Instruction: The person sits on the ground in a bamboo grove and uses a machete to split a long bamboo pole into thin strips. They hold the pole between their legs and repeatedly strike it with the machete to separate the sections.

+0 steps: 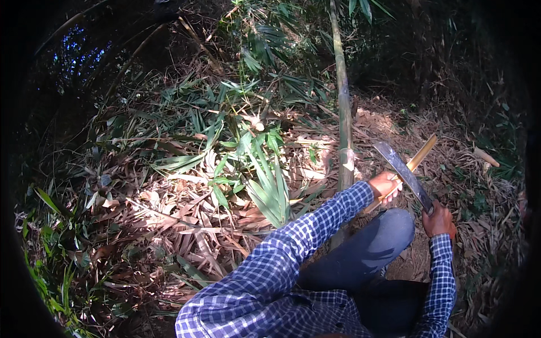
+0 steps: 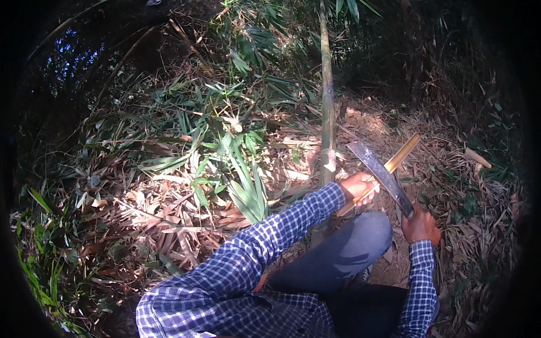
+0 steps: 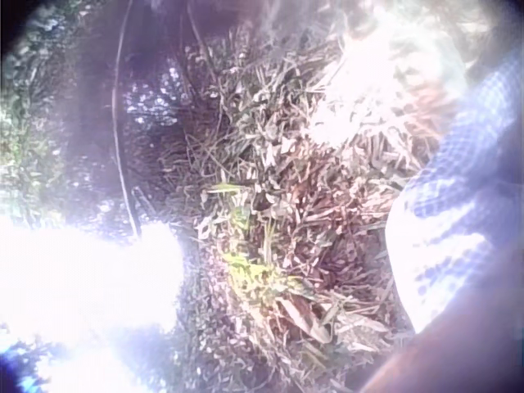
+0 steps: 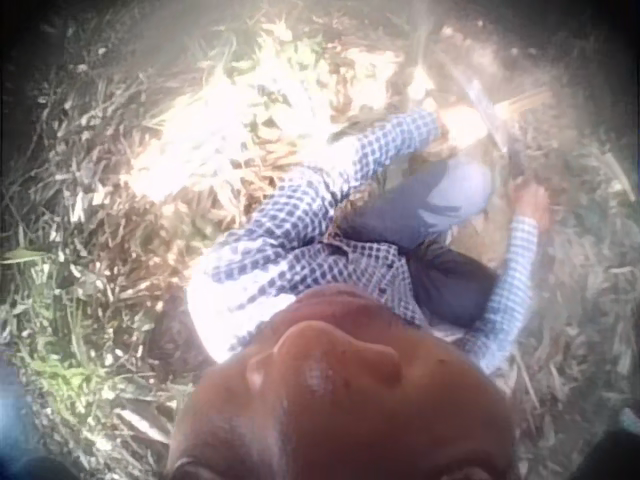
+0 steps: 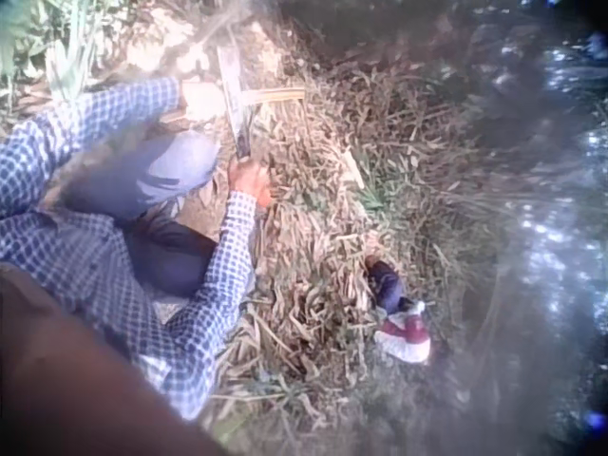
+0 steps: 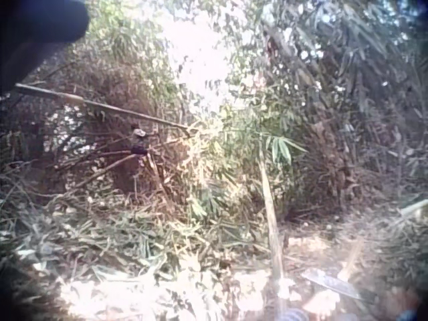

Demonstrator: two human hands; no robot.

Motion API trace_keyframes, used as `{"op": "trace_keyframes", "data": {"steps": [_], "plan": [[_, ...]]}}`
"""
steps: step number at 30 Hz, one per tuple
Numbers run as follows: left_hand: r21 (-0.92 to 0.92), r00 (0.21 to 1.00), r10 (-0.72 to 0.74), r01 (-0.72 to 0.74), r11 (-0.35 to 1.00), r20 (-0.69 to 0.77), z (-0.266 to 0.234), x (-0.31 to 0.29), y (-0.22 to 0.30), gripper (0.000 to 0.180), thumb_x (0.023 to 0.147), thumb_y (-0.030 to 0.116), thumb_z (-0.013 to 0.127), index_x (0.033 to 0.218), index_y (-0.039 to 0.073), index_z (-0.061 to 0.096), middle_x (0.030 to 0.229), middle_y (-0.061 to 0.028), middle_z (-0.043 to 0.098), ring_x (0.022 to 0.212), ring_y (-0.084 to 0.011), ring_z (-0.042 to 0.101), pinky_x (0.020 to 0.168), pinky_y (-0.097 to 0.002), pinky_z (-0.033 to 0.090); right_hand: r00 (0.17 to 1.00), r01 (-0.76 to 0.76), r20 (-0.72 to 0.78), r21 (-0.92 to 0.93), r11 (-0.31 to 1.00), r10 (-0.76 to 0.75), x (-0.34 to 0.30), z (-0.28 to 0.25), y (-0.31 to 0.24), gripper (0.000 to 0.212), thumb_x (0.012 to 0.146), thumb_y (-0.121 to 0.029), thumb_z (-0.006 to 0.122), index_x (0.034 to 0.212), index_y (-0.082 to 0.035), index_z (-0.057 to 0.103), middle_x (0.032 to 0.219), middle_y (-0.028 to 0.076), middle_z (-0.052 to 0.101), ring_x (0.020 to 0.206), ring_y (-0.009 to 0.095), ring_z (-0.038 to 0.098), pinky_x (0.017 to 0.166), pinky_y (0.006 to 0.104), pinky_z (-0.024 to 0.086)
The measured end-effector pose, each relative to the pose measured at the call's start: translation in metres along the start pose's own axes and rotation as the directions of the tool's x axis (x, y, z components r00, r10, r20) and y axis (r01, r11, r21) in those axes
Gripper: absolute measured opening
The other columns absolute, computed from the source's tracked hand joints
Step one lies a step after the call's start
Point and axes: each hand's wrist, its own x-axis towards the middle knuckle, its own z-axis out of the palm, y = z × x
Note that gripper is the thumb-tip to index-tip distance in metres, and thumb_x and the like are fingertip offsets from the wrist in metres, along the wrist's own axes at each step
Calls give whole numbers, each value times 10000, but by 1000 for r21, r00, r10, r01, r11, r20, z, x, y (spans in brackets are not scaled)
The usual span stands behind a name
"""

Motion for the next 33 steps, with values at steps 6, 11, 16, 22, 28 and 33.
{"op": "trace_keyframes", "data": {"steps": [6, 11, 16, 22, 28, 33], "plan": [[-255, 1000, -2, 10, 967, 31, 26, 38, -46, 158, 952, 191, 518, 949, 37, 551, 677, -46, 557, 487, -121, 530, 357, -248, 416, 993, 69, 95, -44, 997, -65, -3, 18, 33, 337, 731, -303, 699, 977, -89, 613, 725, 158, 662, 735, 381, 649, 699, 484, 522], [7, 979, 66, -66, 998, -195, 45, 5, -59, 247, 1002, 207, 433, 829, 56, 524, 627, -2, 510, 464, -70, 475, 367, -212, 375, 962, 175, 202, 56, 983, -183, -2, 42, 44, 351, 765, -314, 721, 991, -72, 607, 773, 153, 674, 799, 357, 661, 746, 475, 516], [50, 979, 91, -83, 995, -182, 44, -30, -73, 273, 1013, 258, 430, 855, 54, 519, 602, 16, 485, 412, -65, 425, 356, -211, 339, 973, 192, 114, 68, 979, -199, -7, 49, 49, 332, 748, -307, 719, 929, -61, 588, 689, 162, 647, 707, 364, 652, 647, 485, 508], [16, 984, -22, 25, 1000, -176, 28, -110, -101, 305, 1021, 310, 413, 899, 49, 513, 572, 25, 454, 399, -53, 398, 362, -211, 334, 966, 218, 145, 1, 976, -216, -8, 44, 44, 343, 745, -309, 742, 945, -67, 606, 754, 128, 677, 726, 327, 673, 651, 463, 529], [46, 972, -40, 52, 998, -230, 33, -146, -115, 321, 1022, 321, 401, 897, 46, 509, 582, 17, 457, 416, -58, 411, 378, -214, 348, 961, 233, 143, 47, 971, -238, 0, 45, 49, 323, 746, -289, 720, 945, -72, 588, 759, 162, 654, 728, 356, 652, 641, 478, 515], [-19, 950, -81, 79, 997, -300, 20, -127, -120, 361, 1014, 369, 401, 884, 58, 532, 576, 22, 446, 420, -69, 409, 385, -231, 360, 986, 99, 136, 16, 995, -100, -4, 50, 28, 272, 728, -192, 637, 984, -102, 646, 760, 193, 658, 734, 377, 648, 634, 492, 498]]}}
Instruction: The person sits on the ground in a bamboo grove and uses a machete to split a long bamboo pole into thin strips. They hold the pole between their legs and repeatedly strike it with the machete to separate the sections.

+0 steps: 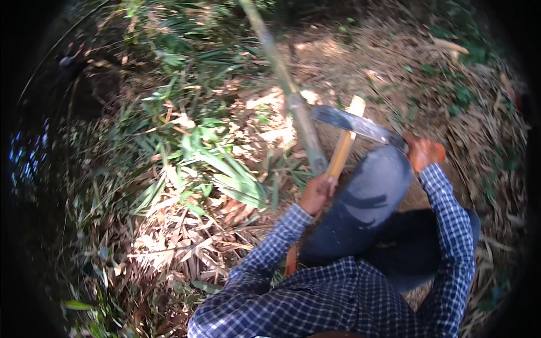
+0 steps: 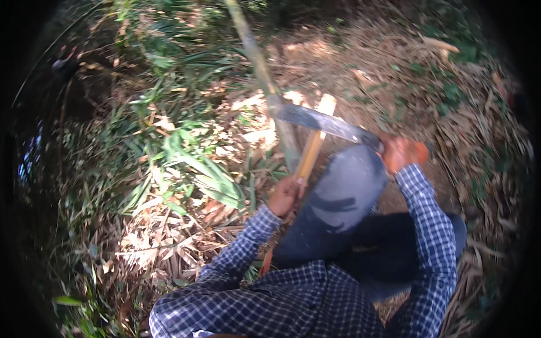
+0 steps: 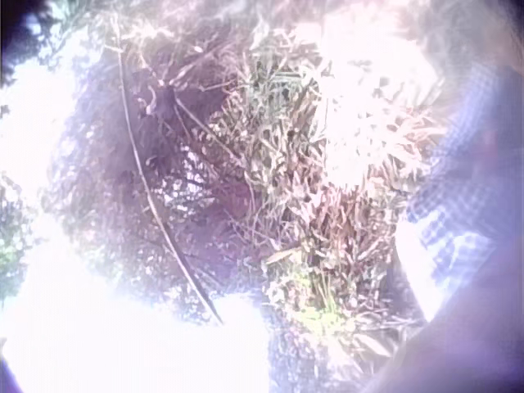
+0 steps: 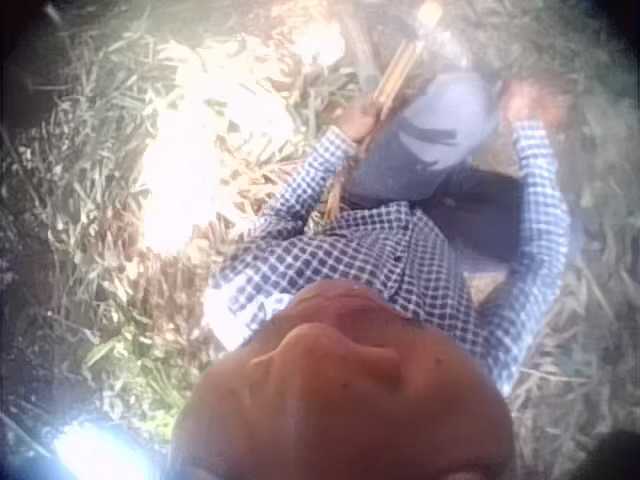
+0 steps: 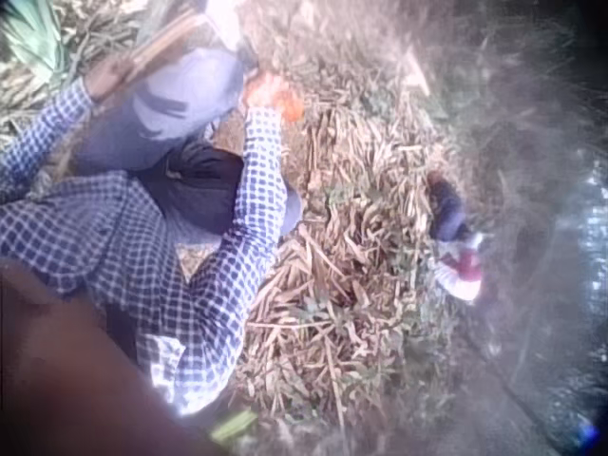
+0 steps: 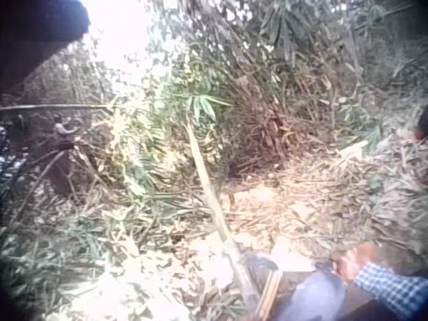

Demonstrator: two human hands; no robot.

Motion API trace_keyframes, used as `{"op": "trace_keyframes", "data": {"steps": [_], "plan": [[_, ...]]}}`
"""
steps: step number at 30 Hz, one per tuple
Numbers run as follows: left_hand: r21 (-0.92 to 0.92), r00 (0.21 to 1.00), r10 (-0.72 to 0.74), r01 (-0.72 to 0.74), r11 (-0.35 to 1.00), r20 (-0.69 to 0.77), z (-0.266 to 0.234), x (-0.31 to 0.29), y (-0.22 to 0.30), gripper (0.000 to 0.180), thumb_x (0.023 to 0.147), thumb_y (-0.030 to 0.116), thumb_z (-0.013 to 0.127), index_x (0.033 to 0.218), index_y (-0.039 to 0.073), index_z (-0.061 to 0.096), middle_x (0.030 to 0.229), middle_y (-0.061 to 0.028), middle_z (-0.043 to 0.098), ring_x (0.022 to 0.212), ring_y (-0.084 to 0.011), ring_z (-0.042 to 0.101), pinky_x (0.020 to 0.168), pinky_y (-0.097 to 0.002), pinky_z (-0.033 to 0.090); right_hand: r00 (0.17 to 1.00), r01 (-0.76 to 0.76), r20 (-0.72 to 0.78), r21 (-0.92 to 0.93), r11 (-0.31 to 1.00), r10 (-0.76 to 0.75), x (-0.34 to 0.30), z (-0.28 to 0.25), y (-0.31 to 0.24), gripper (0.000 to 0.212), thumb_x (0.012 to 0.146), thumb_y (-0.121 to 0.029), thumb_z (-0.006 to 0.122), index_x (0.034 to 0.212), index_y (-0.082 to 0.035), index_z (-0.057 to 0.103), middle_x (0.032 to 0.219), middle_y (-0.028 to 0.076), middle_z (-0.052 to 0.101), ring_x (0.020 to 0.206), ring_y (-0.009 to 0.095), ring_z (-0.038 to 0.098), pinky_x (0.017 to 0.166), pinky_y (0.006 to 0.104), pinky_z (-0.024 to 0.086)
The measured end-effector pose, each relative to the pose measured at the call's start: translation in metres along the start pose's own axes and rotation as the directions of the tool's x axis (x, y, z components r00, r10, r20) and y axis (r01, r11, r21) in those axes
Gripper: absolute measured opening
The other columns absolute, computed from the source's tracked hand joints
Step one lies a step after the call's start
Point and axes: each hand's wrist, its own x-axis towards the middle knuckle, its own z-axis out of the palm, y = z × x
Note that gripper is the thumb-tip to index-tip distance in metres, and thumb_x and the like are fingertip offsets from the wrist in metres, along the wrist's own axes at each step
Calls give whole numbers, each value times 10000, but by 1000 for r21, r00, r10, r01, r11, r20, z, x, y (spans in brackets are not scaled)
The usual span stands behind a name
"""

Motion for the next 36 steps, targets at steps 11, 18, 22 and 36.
{"op": "trace_keyframes", "data": {"steps": [11, 18, 22, 36], "plan": [[327, 969, 196, -237, 915, 153, -14, -39, -35, 352, 1020, 322, 398, 836, 46, 516, 603, -9, 484, 502, -119, 474, 515, -308, 419, 982, -64, -178, 11, 998, 65, -13, 18, 20, 317, 683, -221, 769, 910, -60, 617, 752, 206, 656, 730, 394, 646, 667, 479, 507], [269, 999, 44, -39, 962, -12, 5, 38, 22, 326, 1015, 293, 405, 812, 56, 501, 570, 5, 460, 434, -87, 451, 378, -252, 382, 992, 1, -125, -60, 998, -8, -5, 2, 18, 273, 738, -238, 705, 945, -80, 625, 754, 206, 658, 727, 395, 648, 647, 478, 514], [149, 990, 66, -85, 985, 127, 27, 103, 75, 264, 1007, 236, 414, 826, 65, 500, 598, 13, 475, 419, -77, 427, 366, -229, 367, 997, 46, -54, -22, 999, -47, -1, 1, 5, 280, 713, -146, 637, 982, -71, 646, 775, 235, 638, 756, 414, 626, 676, 509, 495], [382, 994, 100, -80, 921, -34, -34, -31, -29, 373, 1020, 342, 396, 863, 29, 523, 614, -22, 498, 509, -112, 463, 506, -293, 409, 984, -64, -168, -16, 998, 60, -6, 21, 25, 258, 721, -234, 711, 882, -50, 629, 726, 209, 659, 681, 372, 655, 662, 462, 518]]}}
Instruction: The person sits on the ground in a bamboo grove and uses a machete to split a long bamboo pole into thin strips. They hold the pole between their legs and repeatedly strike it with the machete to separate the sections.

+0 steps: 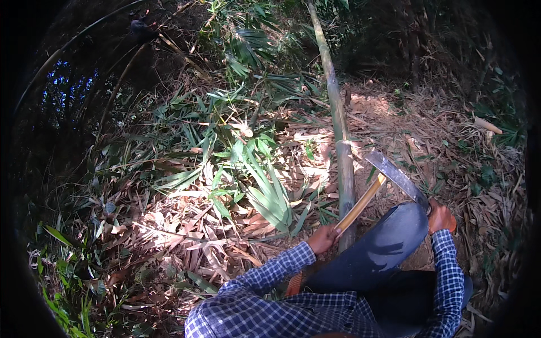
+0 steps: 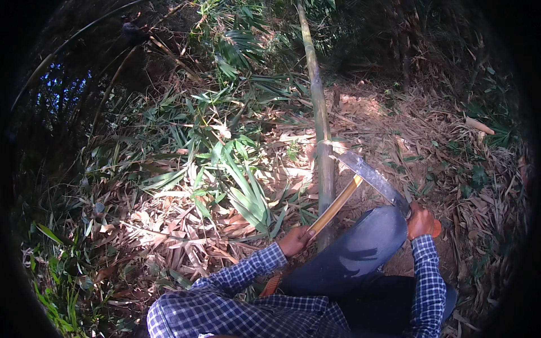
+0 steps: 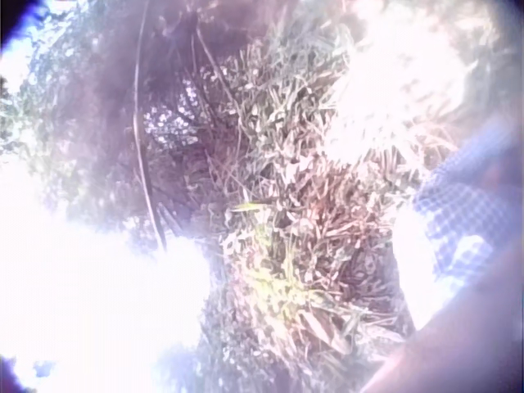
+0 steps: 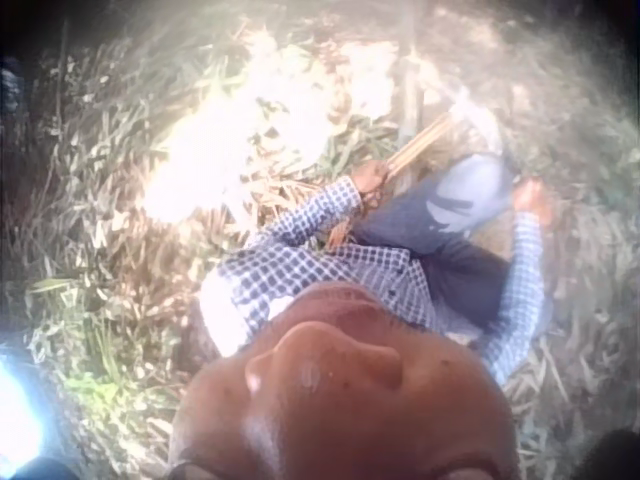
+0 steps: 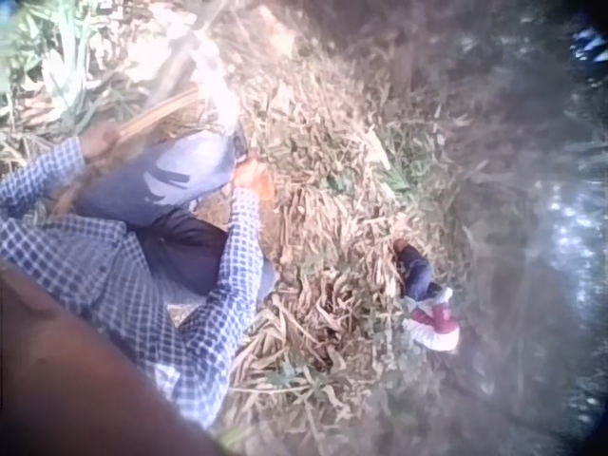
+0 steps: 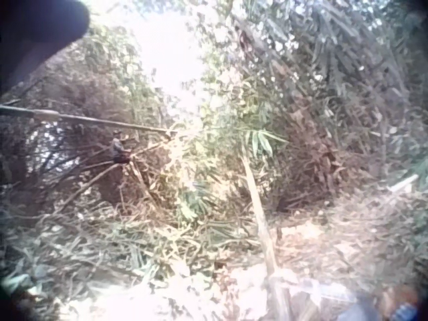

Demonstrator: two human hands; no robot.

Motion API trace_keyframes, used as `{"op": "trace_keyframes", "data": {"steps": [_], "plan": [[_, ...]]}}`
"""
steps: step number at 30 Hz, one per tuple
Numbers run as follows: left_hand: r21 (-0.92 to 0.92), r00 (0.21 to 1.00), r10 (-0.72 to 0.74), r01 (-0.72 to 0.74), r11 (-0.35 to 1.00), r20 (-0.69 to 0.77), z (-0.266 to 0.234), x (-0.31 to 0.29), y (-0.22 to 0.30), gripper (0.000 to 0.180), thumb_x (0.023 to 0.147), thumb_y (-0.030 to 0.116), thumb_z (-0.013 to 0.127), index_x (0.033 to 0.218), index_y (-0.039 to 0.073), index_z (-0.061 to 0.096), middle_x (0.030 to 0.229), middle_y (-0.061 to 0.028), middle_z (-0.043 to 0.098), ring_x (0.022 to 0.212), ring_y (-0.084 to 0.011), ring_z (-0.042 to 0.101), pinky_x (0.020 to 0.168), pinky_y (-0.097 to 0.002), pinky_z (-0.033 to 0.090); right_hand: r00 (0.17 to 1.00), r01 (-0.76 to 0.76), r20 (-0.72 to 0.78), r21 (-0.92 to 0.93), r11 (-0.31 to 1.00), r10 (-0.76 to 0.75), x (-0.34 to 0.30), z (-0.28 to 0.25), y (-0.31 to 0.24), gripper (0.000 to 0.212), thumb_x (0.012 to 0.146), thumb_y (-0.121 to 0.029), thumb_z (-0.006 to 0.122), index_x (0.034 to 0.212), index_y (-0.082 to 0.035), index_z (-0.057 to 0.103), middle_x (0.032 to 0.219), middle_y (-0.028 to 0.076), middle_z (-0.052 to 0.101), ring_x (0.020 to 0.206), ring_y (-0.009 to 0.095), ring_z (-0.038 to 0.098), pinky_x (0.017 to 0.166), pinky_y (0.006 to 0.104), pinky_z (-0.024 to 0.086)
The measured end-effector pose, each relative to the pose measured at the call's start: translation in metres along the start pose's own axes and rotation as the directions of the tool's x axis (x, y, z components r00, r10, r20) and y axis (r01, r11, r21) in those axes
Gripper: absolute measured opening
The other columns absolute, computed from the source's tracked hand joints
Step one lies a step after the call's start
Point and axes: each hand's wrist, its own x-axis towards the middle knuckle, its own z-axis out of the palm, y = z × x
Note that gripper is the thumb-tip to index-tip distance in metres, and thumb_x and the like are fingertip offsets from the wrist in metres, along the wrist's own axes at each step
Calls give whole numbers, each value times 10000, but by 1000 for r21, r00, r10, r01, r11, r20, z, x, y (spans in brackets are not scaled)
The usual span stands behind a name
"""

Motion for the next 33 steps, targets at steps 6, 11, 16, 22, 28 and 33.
{"op": "trace_keyframes", "data": {"steps": [6, 11, 16, 22, 28, 33], "plan": [[-366, 994, 35, 7, 930, 107, 15, 123, 96, 330, 1020, 323, 390, 811, 81, 471, 574, 12, 456, 385, -78, 402, 347, -244, 354, 997, 64, 39, 7, 998, -64, 5, -9, -22, 260, 719, -208, 711, 900, -41, 624, 754, 212, 661, 712, 385, 655, 670, 467, 520], [-52, 991, 83, -78, 996, 108, 28, 92, 95, 362, 1011, 366, 403, 813, 78, 498, 582, 8, 469, 434, -90, 438, 396, -253, 380, 999, 22, -30, 10, 1000, -22, 0, -7, 0, 277, 722, -216, 714, 924, -46, 629, 764, 218, 662, 721, 389, 656, 667, 475, 521], [-16, 983, 169, -169, 986, 76, 23, -4, 21, 373, 1022, 351, 373, 842, 60, 523, 613, 0, 490, 522, -96, 468, 511, -269, 410, 999, -30, 39, -22, 999, 31, -5, -17, -3, 244, 732, -155, 674, 949, -51, 642, 763, 223, 666, 724, 387, 661, 674, 475, 525], [-5, 1000, 8, -7, 1000, 20, 21, 47, 30, 324, 1019, 306, 392, 859, 51, 511, 602, 6, 478, 484, -104, 458, 469, -279, 398, 997, 13, 74, 17, 1000, -14, 0, -10, -12, 212, 745, -100, 625, 951, -52, 643, 752, 219, 665, 719, 383, 664, 673, 472, 526], [-79, 990, 26, -15, 997, 141, 33, 131, 110, 269, 1010, 265, 413, 883, 50, 512, 593, 14, 473, 453, -86, 458, 394, -259, 377, 997, -3, 83, -7, 1000, 3, 1, -12, -15, 221, 742, -96, 625, 960, -59, 639, 747, 213, 664, 722, 384, 664, 677, 472, 526], [-110, 992, 96, -87, 990, 83, 45, 111, 106, 291, 1016, 286, 404, 890, 48, 514, 595, 12, 482, 451, -85, 454, 404, -255, 381, 997, -1, 79, 3, 1000, 0, 1, -15, -5, 250, 731, -117, 657, 973, -56, 634, 756, 222, 663, 744, 389, 664, 680, 479, 523]]}}
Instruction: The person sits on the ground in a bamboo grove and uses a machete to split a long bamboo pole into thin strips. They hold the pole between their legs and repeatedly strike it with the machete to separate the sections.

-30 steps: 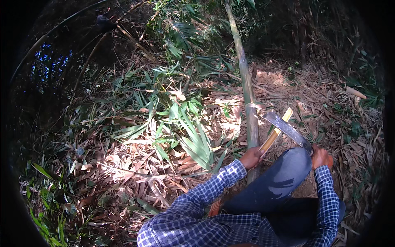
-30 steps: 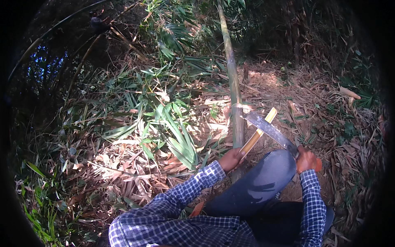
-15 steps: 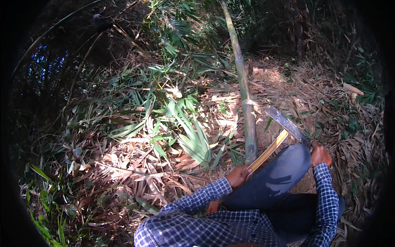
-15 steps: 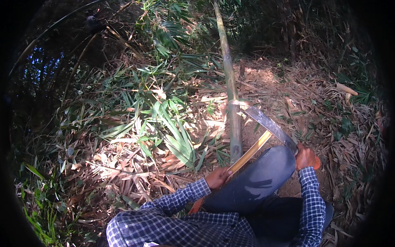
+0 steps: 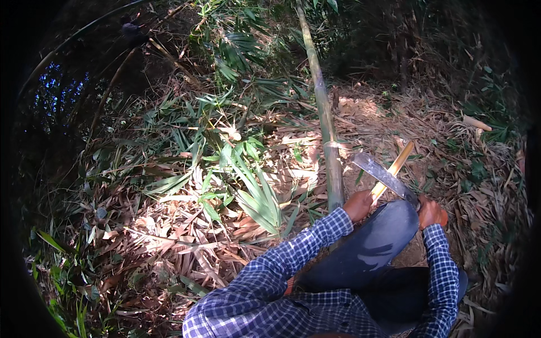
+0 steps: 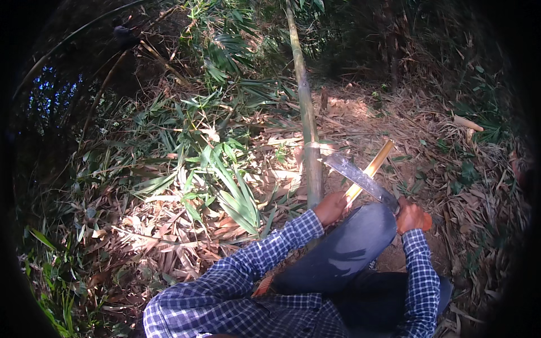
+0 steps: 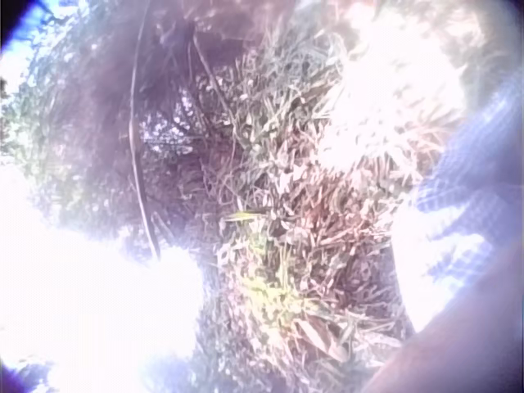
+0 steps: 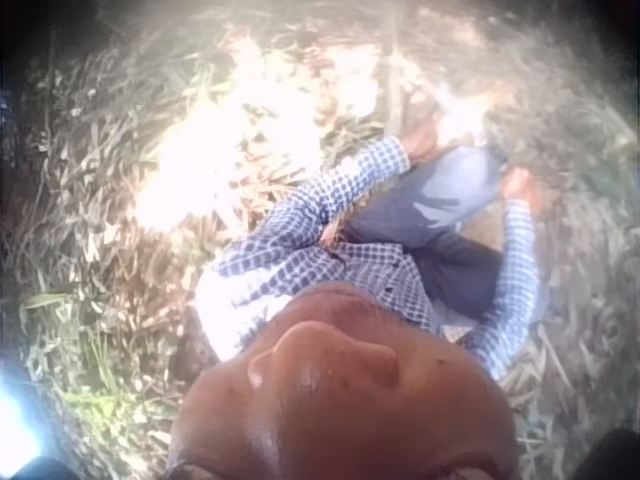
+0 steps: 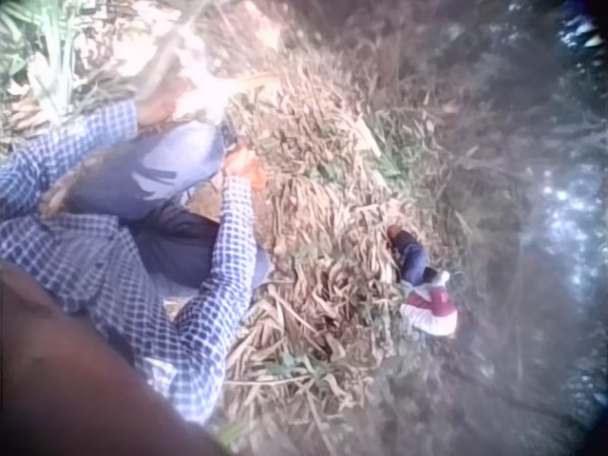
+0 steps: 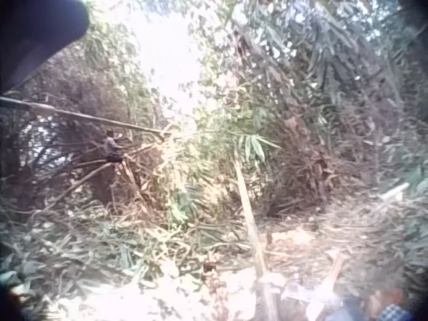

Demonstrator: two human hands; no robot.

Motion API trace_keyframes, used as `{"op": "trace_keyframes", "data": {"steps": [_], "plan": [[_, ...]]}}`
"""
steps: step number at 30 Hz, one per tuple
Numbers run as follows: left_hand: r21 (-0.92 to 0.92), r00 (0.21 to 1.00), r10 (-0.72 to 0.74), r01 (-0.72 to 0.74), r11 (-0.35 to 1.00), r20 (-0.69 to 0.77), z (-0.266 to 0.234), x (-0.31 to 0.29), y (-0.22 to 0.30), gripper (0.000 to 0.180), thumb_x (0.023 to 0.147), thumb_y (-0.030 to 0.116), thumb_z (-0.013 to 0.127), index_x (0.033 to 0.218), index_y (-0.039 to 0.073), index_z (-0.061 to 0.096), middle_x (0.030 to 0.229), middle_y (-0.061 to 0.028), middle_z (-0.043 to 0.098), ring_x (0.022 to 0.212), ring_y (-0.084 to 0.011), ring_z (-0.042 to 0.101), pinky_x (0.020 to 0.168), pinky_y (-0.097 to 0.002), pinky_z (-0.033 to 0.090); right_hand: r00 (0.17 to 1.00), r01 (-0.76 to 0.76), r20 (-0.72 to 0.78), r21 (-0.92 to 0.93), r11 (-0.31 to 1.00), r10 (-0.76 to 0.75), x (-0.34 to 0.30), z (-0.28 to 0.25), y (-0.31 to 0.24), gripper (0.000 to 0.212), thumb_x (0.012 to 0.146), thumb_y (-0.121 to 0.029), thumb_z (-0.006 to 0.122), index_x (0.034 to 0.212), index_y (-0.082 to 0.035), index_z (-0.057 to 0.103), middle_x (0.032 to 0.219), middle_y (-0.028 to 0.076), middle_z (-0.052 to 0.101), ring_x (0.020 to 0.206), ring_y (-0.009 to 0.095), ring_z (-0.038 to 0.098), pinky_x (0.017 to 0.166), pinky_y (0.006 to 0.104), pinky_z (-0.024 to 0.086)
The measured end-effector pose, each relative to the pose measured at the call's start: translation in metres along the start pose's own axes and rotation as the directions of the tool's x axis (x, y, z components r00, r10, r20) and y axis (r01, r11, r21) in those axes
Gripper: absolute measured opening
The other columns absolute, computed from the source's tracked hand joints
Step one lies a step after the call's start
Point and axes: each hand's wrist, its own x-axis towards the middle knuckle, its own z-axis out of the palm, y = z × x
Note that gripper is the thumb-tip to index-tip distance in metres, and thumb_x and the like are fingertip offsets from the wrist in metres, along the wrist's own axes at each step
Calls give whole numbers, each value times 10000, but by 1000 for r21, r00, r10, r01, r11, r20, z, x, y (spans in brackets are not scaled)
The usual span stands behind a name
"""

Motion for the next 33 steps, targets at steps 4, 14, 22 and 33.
{"op": "trace_keyframes", "data": {"steps": [4, 14, 22, 33], "plan": [[0, 999, -11, 11, 1000, 35, -12, -67, -40, 311, 1020, 311, 399, 892, 54, 517, 593, 9, 480, 452, -77, 447, 431, -247, 386, 1000, -6, -1, -19, 1000, 6, -8, -2, -3, 234, 746, -84, 612, 977, -57, 633, 767, 224, 661, 754, 391, 656, 681, 486, 512], [4, 985, -167, 167, 986, -42, -27, -49, -32, 326, 1021, 296, 390, 838, 52, 505, 575, 19, 450, 426, -78, 433, 387, -251, 369, 1000, -18, -16, 10, 1000, 18, -1, 15, 15, 288, 725, -94, 677, 1009, -53, 651, 747, 231, 661, 711, 381, 667, 663, 471, 528], [-71, 998, -37, 41, 997, 52, -2, 27, 3, 271, 1012, 255, 400, 839, 66, 491, 595, 12, 474, 427, -76, 440, 384, -238, 387, 998, 22, -62, -1, 1000, -22, -2, 10, 2, 275, 709, -128, 703, 967, -52, 645, 734, 228, 658, 696, 388, 661, 649, 479, 521], [95, 999, -47, 48, 994, -12, -25, -116, -79, 354, 1012, 341, 417, 855, 43, 531, 640, -9, 509, 585, -110, 494, 577, -301, 432, 998, 21, -66, -1, 1000, -21, -7, 22, 11, 249, 720, -152, 700, 928, -41, 620, 730, 224, 658, 701, 398, 654, 661, 486, 510]]}}
